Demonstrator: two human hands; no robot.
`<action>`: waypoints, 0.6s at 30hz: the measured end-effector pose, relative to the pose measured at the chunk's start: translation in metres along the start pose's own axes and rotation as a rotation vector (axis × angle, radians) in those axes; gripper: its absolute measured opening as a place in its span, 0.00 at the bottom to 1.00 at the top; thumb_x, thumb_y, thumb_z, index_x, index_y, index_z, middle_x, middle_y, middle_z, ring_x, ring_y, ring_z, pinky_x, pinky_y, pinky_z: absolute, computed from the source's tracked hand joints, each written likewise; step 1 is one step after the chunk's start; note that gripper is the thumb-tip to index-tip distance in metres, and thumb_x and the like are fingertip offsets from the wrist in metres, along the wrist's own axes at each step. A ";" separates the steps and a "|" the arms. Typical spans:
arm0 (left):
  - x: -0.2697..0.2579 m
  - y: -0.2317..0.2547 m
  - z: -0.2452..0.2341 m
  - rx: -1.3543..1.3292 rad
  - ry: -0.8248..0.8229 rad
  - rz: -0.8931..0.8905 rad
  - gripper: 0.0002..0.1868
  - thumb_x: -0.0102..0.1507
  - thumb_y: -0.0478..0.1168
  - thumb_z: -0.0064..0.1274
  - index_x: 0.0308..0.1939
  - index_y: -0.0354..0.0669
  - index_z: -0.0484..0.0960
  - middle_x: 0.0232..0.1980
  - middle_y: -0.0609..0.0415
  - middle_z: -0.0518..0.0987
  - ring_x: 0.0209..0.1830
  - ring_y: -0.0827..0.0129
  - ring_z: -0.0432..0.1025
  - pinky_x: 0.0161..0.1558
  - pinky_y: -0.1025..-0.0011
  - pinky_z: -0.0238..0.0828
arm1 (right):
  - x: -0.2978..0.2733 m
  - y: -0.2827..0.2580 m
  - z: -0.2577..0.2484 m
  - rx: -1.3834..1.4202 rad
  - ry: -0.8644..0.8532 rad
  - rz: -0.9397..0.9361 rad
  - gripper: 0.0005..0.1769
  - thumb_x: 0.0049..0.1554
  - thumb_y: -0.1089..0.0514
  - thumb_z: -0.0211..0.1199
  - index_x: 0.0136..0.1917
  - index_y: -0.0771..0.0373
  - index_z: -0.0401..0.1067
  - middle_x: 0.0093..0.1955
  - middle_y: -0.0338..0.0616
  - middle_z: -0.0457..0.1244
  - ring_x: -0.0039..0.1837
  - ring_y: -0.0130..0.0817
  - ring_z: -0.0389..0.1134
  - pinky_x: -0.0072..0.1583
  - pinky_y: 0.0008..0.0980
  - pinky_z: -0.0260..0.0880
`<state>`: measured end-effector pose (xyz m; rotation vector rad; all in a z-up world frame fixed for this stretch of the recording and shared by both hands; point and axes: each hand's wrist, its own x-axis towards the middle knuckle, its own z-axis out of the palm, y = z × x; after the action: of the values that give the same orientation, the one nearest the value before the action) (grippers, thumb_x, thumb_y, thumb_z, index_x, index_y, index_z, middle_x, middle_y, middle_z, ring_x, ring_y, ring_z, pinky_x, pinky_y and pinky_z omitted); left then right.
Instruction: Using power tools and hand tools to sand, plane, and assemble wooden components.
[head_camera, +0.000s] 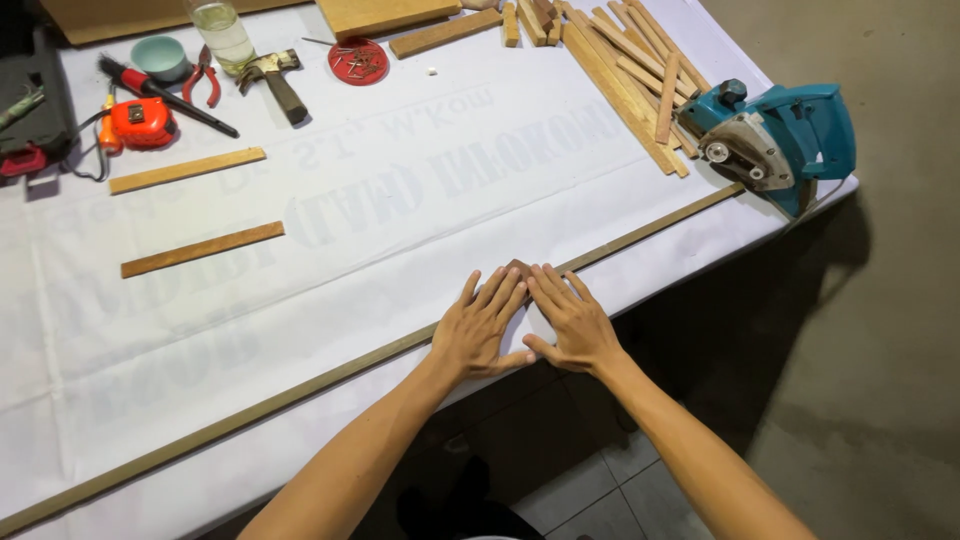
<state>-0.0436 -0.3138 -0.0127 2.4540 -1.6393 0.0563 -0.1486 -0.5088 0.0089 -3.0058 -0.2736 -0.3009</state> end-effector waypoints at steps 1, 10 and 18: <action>-0.014 -0.005 -0.004 0.002 -0.005 -0.008 0.61 0.57 0.85 0.23 0.79 0.44 0.46 0.83 0.47 0.45 0.83 0.59 0.36 0.78 0.52 0.26 | 0.003 -0.011 0.003 0.007 -0.001 -0.005 0.49 0.56 0.32 0.57 0.77 0.71 0.57 0.81 0.57 0.51 0.84 0.48 0.45 0.79 0.51 0.43; -0.141 -0.044 -0.044 0.005 0.052 0.002 0.57 0.61 0.80 0.31 0.79 0.42 0.49 0.82 0.46 0.49 0.83 0.59 0.39 0.78 0.51 0.28 | 0.024 -0.125 0.025 0.106 0.149 -0.134 0.47 0.56 0.32 0.59 0.72 0.73 0.65 0.76 0.61 0.57 0.81 0.53 0.52 0.79 0.53 0.46; -0.140 -0.048 -0.046 -0.017 -0.002 0.037 0.61 0.58 0.84 0.29 0.79 0.40 0.48 0.82 0.45 0.47 0.82 0.57 0.38 0.77 0.51 0.29 | 0.023 -0.126 0.035 0.023 0.201 -0.127 0.43 0.55 0.34 0.61 0.69 0.71 0.69 0.73 0.59 0.60 0.80 0.50 0.55 0.79 0.55 0.46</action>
<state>-0.0505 -0.1600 0.0070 2.4116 -1.6793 0.0444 -0.1432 -0.3776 -0.0095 -2.9109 -0.4448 -0.6028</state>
